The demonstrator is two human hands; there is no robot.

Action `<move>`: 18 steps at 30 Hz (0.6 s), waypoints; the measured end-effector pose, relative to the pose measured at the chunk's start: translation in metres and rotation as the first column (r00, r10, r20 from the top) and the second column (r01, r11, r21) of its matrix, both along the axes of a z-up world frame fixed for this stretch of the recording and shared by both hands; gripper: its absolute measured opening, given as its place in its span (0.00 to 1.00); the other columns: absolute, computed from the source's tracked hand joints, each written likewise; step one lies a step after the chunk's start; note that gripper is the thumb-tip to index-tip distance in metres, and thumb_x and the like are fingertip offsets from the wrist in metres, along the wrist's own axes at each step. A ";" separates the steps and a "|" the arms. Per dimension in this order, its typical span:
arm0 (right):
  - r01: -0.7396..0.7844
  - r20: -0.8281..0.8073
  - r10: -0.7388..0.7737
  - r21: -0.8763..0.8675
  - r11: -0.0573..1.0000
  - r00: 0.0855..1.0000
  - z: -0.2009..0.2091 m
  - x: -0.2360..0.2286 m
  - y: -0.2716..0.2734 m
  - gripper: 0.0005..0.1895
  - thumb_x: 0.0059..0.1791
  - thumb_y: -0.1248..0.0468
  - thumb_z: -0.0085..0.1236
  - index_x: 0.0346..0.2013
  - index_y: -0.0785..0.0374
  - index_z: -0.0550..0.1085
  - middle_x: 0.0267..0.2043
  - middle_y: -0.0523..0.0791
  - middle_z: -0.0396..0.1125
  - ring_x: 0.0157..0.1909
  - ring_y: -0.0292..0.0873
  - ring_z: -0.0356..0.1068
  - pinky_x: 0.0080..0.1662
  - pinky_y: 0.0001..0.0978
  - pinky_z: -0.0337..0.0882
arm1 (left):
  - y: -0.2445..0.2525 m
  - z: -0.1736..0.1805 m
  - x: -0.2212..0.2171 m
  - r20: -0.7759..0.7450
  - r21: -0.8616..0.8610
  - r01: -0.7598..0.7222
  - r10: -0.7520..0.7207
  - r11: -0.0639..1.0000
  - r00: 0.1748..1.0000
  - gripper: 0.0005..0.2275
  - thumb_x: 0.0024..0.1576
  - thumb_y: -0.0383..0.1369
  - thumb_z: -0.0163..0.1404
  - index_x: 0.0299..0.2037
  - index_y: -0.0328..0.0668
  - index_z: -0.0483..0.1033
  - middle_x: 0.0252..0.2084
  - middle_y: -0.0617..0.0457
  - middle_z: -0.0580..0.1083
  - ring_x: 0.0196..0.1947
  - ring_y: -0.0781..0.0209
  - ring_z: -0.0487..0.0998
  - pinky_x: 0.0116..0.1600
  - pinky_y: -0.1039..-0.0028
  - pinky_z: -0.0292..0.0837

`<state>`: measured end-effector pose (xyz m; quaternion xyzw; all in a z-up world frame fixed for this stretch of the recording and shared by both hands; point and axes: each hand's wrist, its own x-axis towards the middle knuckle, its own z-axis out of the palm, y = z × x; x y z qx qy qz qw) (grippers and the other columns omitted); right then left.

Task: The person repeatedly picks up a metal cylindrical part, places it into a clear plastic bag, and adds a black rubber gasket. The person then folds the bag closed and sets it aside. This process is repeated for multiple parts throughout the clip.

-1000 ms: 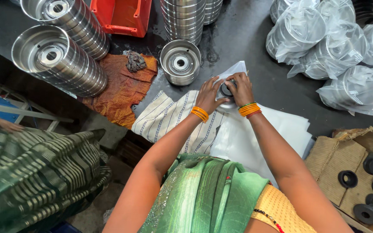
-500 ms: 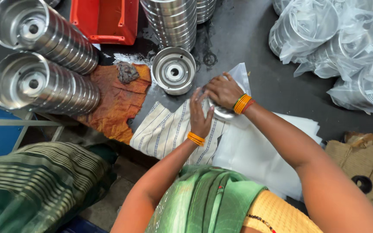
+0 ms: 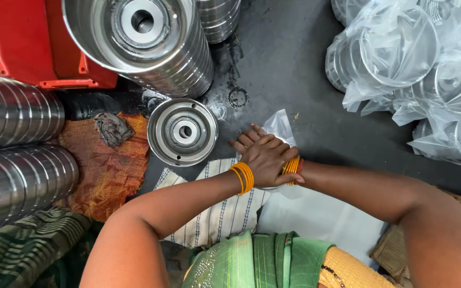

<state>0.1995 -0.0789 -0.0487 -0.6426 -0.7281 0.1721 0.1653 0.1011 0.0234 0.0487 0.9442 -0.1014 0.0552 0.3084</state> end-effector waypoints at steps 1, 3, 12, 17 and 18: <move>0.005 0.078 -0.005 -0.005 1.000 0.997 -0.001 -0.002 0.003 0.27 0.48 0.48 0.47 0.61 0.47 0.70 0.63 0.40 0.62 0.70 0.40 0.54 0.73 0.45 0.44 | -0.001 -0.001 0.001 -0.038 0.002 0.013 -0.013 1.000 0.999 0.36 0.57 0.68 0.34 0.54 0.43 0.74 0.46 0.43 0.78 0.53 0.45 0.75 0.67 0.53 0.61; 0.019 0.275 -0.014 -0.014 1.000 0.961 0.003 -0.004 0.014 0.27 0.48 0.49 0.47 0.62 0.46 0.70 0.63 0.40 0.61 0.71 0.39 0.54 0.74 0.43 0.44 | 0.000 0.005 0.007 -0.072 0.028 0.011 -0.009 1.000 0.997 0.35 0.57 0.68 0.35 0.53 0.44 0.75 0.45 0.44 0.78 0.52 0.44 0.75 0.65 0.52 0.60; 0.361 -0.274 -0.289 0.267 0.893 0.917 0.068 0.003 -0.006 0.25 0.50 0.52 0.55 0.57 0.63 0.69 0.62 0.53 0.62 0.66 0.55 0.59 0.67 0.46 0.59 | 0.000 0.017 -0.061 0.084 -0.262 -0.577 0.614 0.774 0.785 0.39 0.59 0.66 0.39 0.69 0.40 0.61 0.70 0.42 0.63 0.74 0.45 0.59 0.79 0.50 0.45; 0.797 0.052 -0.795 -0.032 0.603 0.604 0.053 0.015 -0.032 0.22 0.61 0.46 0.49 0.53 0.63 0.73 0.57 0.61 0.64 0.58 0.64 0.61 0.61 0.53 0.62 | -0.024 -0.024 -0.121 -0.368 0.175 -0.545 0.568 0.820 0.736 0.55 0.51 0.68 0.48 0.75 0.32 0.34 0.79 0.42 0.39 0.79 0.51 0.33 0.78 0.53 0.26; 0.804 0.059 -0.802 -0.010 0.595 0.594 0.047 0.013 -0.033 0.23 0.60 0.46 0.49 0.52 0.64 0.73 0.56 0.60 0.64 0.57 0.64 0.62 0.59 0.54 0.62 | -0.026 -0.031 -0.122 -0.328 0.201 -0.560 0.594 0.803 0.734 0.55 0.51 0.67 0.49 0.74 0.31 0.35 0.79 0.42 0.39 0.79 0.51 0.34 0.78 0.54 0.27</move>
